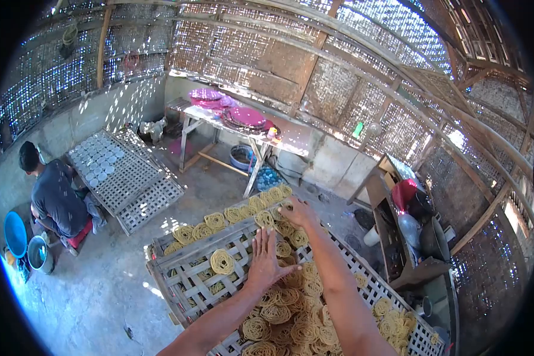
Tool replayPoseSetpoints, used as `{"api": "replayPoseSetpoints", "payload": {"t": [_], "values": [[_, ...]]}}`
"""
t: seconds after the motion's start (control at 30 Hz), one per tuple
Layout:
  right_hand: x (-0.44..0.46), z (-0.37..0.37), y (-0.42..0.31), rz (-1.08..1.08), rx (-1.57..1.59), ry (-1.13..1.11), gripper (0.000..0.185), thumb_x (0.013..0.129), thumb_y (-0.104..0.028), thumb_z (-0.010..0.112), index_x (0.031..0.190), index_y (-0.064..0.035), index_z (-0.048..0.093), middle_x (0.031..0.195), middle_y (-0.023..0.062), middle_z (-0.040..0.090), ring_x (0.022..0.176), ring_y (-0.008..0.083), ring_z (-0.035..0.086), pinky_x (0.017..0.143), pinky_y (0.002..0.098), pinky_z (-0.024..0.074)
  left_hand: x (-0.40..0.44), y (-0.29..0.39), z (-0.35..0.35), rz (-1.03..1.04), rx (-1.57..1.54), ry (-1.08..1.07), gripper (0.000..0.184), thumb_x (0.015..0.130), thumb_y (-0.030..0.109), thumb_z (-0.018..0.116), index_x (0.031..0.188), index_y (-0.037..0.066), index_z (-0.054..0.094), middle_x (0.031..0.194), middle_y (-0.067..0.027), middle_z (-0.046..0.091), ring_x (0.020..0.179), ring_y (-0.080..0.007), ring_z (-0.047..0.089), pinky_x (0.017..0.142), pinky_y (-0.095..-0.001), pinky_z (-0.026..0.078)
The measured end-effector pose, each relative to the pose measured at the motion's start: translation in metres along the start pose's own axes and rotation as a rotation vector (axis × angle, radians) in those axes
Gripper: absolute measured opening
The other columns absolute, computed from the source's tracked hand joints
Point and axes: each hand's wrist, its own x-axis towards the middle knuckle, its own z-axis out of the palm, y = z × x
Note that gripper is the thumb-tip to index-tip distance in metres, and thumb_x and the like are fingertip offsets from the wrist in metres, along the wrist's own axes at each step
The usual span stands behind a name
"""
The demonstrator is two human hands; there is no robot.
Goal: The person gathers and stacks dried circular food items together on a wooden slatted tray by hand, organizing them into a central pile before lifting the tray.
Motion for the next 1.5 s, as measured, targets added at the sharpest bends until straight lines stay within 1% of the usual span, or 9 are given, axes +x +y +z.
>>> {"api": "replayPoseSetpoints", "payload": {"t": [0.17,0.37,0.47,0.57,0.67,0.87,1.1,1.23,1.5], "values": [[0.003,0.003,0.009,-0.071,0.136,0.041,0.066,0.088,-0.06,0.064,0.136,-0.0146,0.063,0.141,0.0226,0.058,0.137,0.0408,0.047,0.113,0.0515,0.0386,0.002,-0.004,0.003,-0.01,0.006,-0.001,0.134,0.07,0.068,0.082,0.158,-0.004,0.012,0.164,-0.033,0.012,0.155,-0.0473,0.008,0.126,-0.0552,0.013],[0.002,-0.029,-0.022,-0.045,-0.137,-0.137,0.047,0.092,-0.045,0.065,0.124,-0.0101,0.066,0.121,0.0268,0.067,0.113,0.0438,0.064,0.095,0.0507,0.0521,0.001,-0.006,0.007,0.01,0.009,-0.007,0.13,0.074,0.067,0.08,0.158,-0.006,0.012,0.163,-0.0336,0.014,0.154,-0.0476,0.009,0.126,-0.0557,0.013],[0.012,-0.012,-0.012,-0.056,-0.164,0.039,0.034,0.092,-0.035,0.064,0.114,-0.0079,0.066,0.106,0.0251,0.071,0.097,0.0444,0.069,0.084,0.0531,0.0549,0.002,-0.008,0.009,0.013,0.015,-0.003,0.131,0.074,0.068,0.079,0.158,-0.007,0.012,0.163,-0.0341,0.014,0.154,-0.0476,0.009,0.126,-0.0555,0.014],[-0.013,-0.03,0.0,-0.135,0.033,0.292,0.031,0.092,-0.029,0.064,0.111,-0.0058,0.067,0.096,0.0219,0.073,0.086,0.0407,0.071,0.079,0.0516,0.0554,0.002,-0.008,0.006,0.007,0.019,-0.002,0.132,0.074,0.069,0.078,0.158,-0.007,0.01,0.163,-0.0347,0.013,0.154,-0.0478,0.008,0.126,-0.0549,0.013],[-0.025,-0.033,0.031,-0.163,0.331,0.204,0.027,0.091,-0.028,0.065,0.107,-0.0058,0.069,0.095,0.0181,0.073,0.083,0.0344,0.071,0.078,0.0478,0.0547,0.003,-0.004,0.003,-0.018,-0.017,-0.017,0.131,0.076,0.069,0.077,0.157,-0.008,0.008,0.162,-0.0352,0.013,0.154,-0.0479,0.008,0.127,-0.0547,0.012],[-0.057,-0.064,0.004,-0.17,0.378,-0.162,0.038,0.092,-0.036,0.066,0.121,-0.0128,0.071,0.11,0.0163,0.074,0.101,0.0326,0.07,0.092,0.0434,0.0532,0.003,-0.001,0.004,-0.031,-0.079,0.022,0.133,0.076,0.067,0.078,0.157,-0.01,0.006,0.162,-0.0357,0.012,0.154,-0.0476,0.008,0.127,-0.0546,0.011],[-0.048,-0.018,-0.069,-0.325,-0.192,-0.172,0.081,0.088,-0.045,0.07,0.158,-0.0255,0.033,0.165,0.0128,0.029,0.149,0.039,0.032,0.115,0.0481,0.0407,0.001,-0.005,0.006,-0.039,-0.117,0.1,0.134,0.073,0.06,0.085,0.156,-0.011,0.006,0.162,-0.0358,0.013,0.153,-0.0496,0.009,0.126,-0.0525,0.017],[-0.044,-0.004,-0.052,-0.499,-0.178,-0.007,0.064,0.092,-0.035,0.063,0.152,-0.0229,0.043,0.155,0.0145,0.042,0.142,0.0386,0.042,0.11,0.048,0.0458,0.002,-0.005,0.004,-0.013,-0.07,0.083,0.131,0.075,0.058,0.083,0.157,-0.01,0.006,0.162,-0.0356,0.013,0.153,-0.0496,0.01,0.127,-0.0523,0.015],[-0.043,-0.011,-0.049,-0.424,-0.001,0.029,0.046,0.092,-0.028,0.06,0.136,-0.0114,0.057,0.138,0.0168,0.057,0.119,0.0377,0.061,0.097,0.0481,0.0531,0.003,-0.004,0.006,-0.029,-0.061,0.05,0.126,0.08,0.062,0.078,0.157,-0.009,0.008,0.162,-0.0362,0.013,0.154,-0.0484,0.01,0.127,-0.0526,0.015]]}}
